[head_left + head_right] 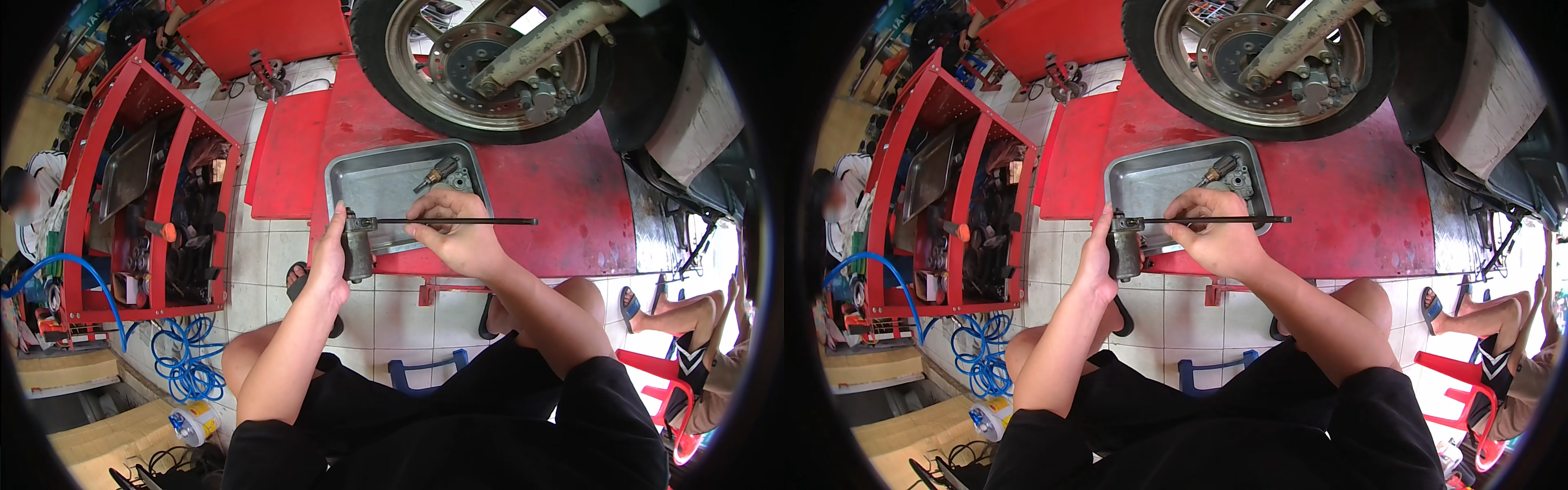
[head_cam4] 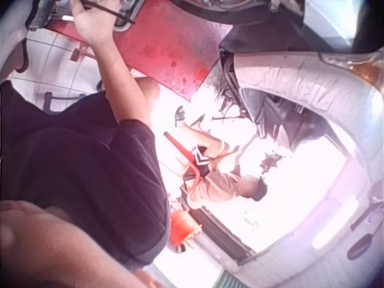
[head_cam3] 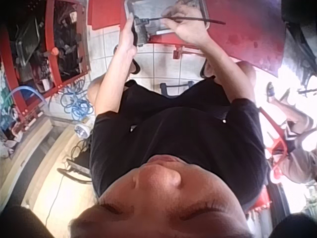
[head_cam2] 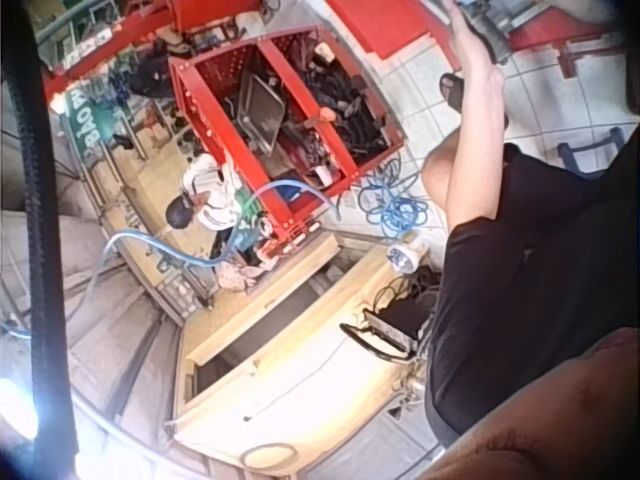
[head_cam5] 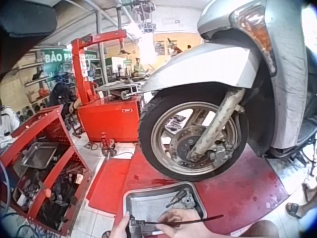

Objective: The person disassembles and reassembles small mechanical components, likely from a scooter or motorcycle, using a screwdriver and a metal tray. They remove parts, place them in the tray, and then reassemble them while seated in a workshop.

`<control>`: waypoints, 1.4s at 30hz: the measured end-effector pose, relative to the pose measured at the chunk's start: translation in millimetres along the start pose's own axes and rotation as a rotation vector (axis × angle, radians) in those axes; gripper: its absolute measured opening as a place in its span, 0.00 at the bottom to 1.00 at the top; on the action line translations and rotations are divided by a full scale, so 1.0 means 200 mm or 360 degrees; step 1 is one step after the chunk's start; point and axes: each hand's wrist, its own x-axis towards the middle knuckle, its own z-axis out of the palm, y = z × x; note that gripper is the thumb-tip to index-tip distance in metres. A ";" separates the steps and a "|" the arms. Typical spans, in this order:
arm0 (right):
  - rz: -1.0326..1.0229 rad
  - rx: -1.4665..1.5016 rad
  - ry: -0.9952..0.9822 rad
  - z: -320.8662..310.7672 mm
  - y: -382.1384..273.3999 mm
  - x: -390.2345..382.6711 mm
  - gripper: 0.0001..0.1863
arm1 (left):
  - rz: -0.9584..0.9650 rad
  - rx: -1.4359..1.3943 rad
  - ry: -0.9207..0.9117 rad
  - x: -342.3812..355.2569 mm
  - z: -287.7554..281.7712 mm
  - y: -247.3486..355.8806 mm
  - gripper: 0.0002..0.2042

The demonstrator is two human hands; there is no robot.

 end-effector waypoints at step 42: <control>-0.0291 -0.0589 -0.0032 0.12 0.36 0.20 0.13 | 0.0096 0.0130 0.0240 0.09 -0.25 0.01 0.30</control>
